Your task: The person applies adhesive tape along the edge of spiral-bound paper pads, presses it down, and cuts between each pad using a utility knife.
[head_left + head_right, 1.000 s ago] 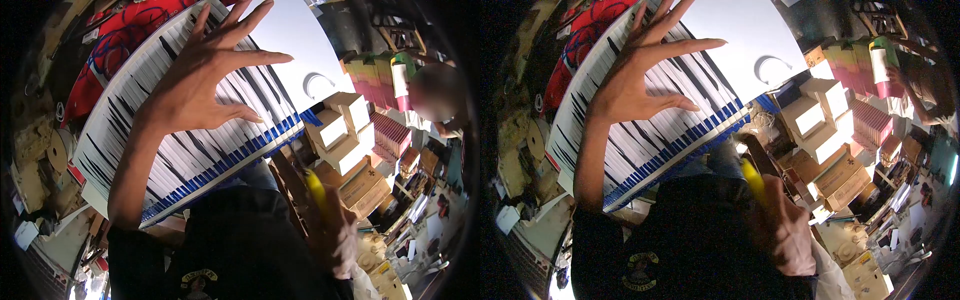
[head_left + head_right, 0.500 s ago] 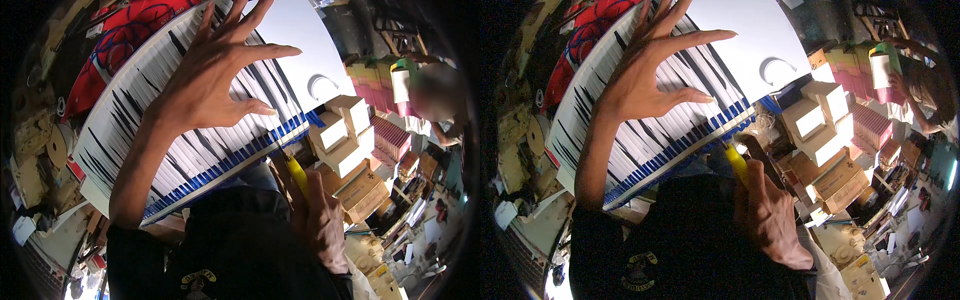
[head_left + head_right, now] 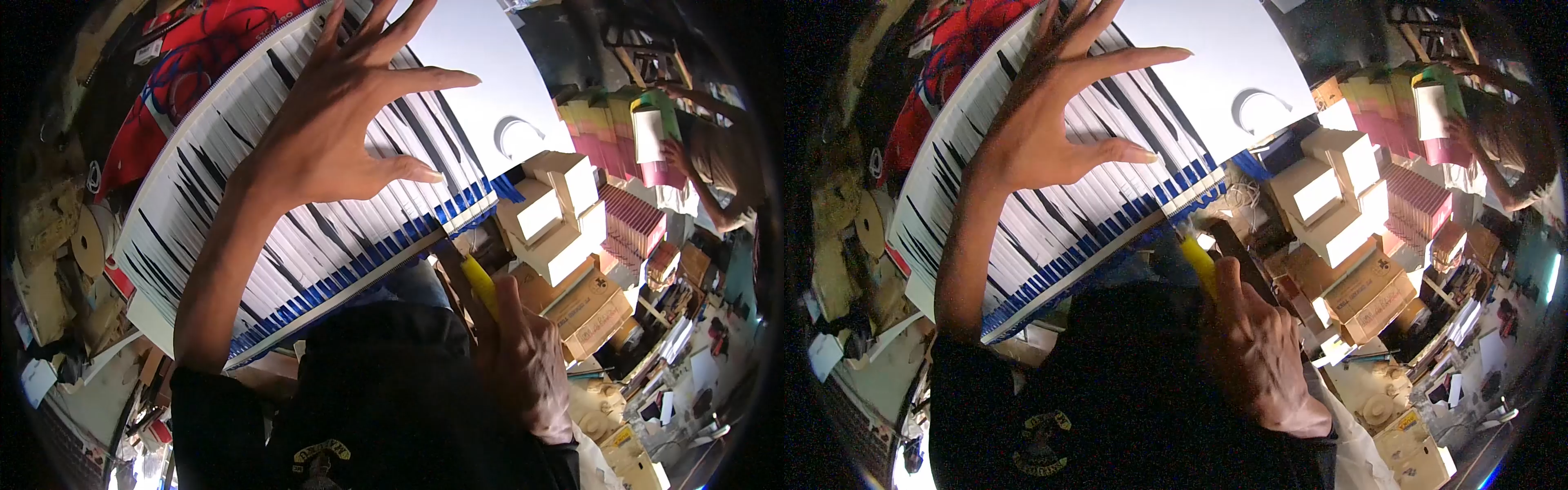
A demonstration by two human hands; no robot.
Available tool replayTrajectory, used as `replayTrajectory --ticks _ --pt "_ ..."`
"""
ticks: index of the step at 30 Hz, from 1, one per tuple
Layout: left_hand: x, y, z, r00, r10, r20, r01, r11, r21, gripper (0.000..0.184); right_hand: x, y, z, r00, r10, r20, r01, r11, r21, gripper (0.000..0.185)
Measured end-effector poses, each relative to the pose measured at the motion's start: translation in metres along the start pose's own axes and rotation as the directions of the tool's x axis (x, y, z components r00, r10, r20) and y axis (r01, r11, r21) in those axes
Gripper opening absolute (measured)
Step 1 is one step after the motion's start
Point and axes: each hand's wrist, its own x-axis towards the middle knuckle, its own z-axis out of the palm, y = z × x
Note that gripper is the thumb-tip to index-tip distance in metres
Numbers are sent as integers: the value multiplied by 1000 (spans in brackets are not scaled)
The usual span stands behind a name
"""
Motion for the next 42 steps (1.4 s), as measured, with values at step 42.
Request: replayTrajectory --ticks 42 --pt "-5 0 3 996 55 -68 -57 998 -29 71 -2 -4 22 980 -100 -170 116 989 87 24"
